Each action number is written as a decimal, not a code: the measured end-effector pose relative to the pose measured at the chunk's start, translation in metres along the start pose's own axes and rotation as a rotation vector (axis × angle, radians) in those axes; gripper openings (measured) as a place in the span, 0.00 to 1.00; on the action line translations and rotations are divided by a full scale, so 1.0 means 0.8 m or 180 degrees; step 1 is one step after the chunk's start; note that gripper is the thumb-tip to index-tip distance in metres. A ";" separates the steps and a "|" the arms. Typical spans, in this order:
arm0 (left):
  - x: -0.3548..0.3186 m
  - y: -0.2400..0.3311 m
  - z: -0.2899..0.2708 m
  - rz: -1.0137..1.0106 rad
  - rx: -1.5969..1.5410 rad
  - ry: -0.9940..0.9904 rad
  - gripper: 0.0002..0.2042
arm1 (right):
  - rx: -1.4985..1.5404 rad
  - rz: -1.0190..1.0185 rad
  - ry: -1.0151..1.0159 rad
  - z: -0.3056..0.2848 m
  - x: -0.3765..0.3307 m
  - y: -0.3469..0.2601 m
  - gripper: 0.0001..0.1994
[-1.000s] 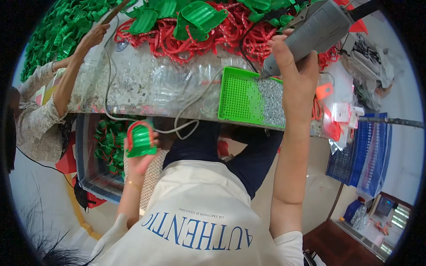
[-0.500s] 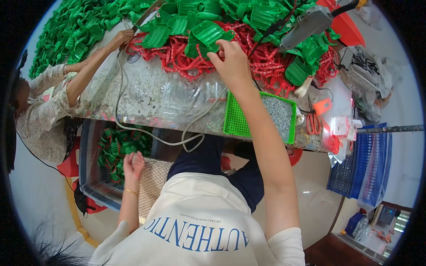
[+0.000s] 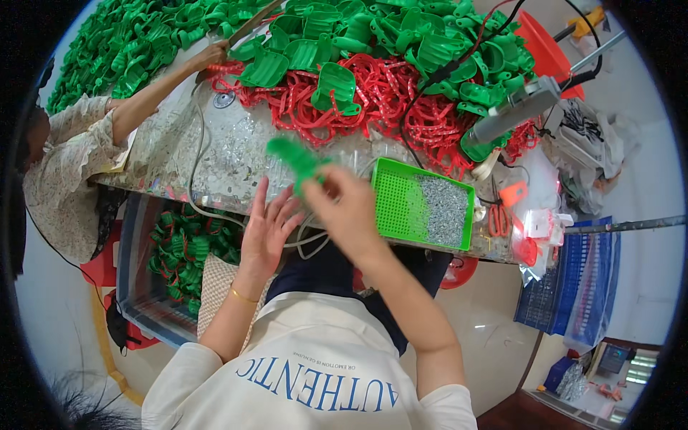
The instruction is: Assembling green and red plastic components by joining them using a handheld power tool at a manufacturing workstation.
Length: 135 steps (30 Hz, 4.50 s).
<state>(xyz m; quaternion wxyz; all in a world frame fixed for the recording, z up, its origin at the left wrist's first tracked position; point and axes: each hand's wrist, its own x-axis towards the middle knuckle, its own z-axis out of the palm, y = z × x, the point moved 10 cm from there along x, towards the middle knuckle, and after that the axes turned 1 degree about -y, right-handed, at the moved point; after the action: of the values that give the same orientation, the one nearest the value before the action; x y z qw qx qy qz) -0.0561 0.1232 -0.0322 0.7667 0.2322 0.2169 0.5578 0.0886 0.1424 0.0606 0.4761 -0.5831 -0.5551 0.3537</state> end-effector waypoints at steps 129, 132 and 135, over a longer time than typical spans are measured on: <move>-0.018 -0.167 0.144 -0.1319 0.0708 -0.0957 0.39 | 0.0032 0.1254 0.0609 -0.182 -0.123 0.106 0.05; -0.021 -0.163 0.148 -0.1403 0.0294 -0.0941 0.37 | 0.0232 0.1206 0.0571 -0.183 -0.125 0.103 0.05; -0.039 -0.172 0.142 -0.1977 -0.0580 -0.0985 0.37 | 0.0684 0.1236 0.0336 -0.174 -0.134 0.103 0.07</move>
<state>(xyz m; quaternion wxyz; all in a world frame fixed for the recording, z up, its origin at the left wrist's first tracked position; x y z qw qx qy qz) 0.1059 0.0432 -0.0214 0.9410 0.1677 0.1078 0.2735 0.2310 0.0196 0.0114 0.4869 -0.6426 -0.3659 0.4649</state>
